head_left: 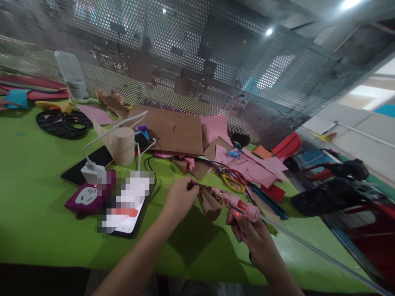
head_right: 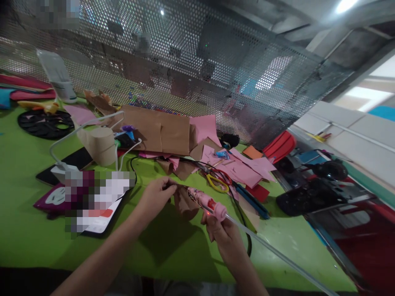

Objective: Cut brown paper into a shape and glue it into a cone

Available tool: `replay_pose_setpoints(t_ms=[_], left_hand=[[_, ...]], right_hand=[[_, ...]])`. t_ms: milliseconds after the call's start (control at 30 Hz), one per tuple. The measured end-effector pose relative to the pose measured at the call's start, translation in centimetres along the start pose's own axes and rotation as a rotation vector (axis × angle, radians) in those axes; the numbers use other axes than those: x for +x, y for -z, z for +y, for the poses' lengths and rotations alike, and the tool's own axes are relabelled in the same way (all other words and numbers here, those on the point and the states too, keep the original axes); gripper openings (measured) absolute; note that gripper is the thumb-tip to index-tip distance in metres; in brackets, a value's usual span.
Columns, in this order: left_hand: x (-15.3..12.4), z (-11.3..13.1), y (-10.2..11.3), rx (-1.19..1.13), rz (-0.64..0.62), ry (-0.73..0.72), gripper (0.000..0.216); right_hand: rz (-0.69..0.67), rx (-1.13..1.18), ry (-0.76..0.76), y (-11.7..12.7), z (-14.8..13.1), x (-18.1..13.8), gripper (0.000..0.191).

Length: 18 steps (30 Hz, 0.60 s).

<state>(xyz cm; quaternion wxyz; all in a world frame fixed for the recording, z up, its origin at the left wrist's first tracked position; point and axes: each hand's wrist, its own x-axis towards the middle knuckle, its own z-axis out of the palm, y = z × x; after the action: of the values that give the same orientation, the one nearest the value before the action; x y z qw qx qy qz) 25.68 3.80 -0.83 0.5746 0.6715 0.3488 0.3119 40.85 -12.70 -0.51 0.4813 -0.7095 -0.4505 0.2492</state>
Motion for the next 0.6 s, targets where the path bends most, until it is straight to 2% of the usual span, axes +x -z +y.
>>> replay_pose_setpoints(t_ms=[200,400,600], left_hand=[[0.1,-0.1,0.0,0.02,-0.008,0.01,0.018],[0.2,-0.2,0.0,0.032,0.003,-0.002,0.018],[0.1,-0.3,0.0,0.051,0.005,0.0,0.017]], right_hand=[[0.001,0.034,-0.018,-0.2,-0.9,-0.2,0.053],[-0.005,-0.021,-0.039,0.0,-0.1,-0.3,0.05],[-0.024,0.053,-0.049,-0.2,0.1,-0.3,0.046]])
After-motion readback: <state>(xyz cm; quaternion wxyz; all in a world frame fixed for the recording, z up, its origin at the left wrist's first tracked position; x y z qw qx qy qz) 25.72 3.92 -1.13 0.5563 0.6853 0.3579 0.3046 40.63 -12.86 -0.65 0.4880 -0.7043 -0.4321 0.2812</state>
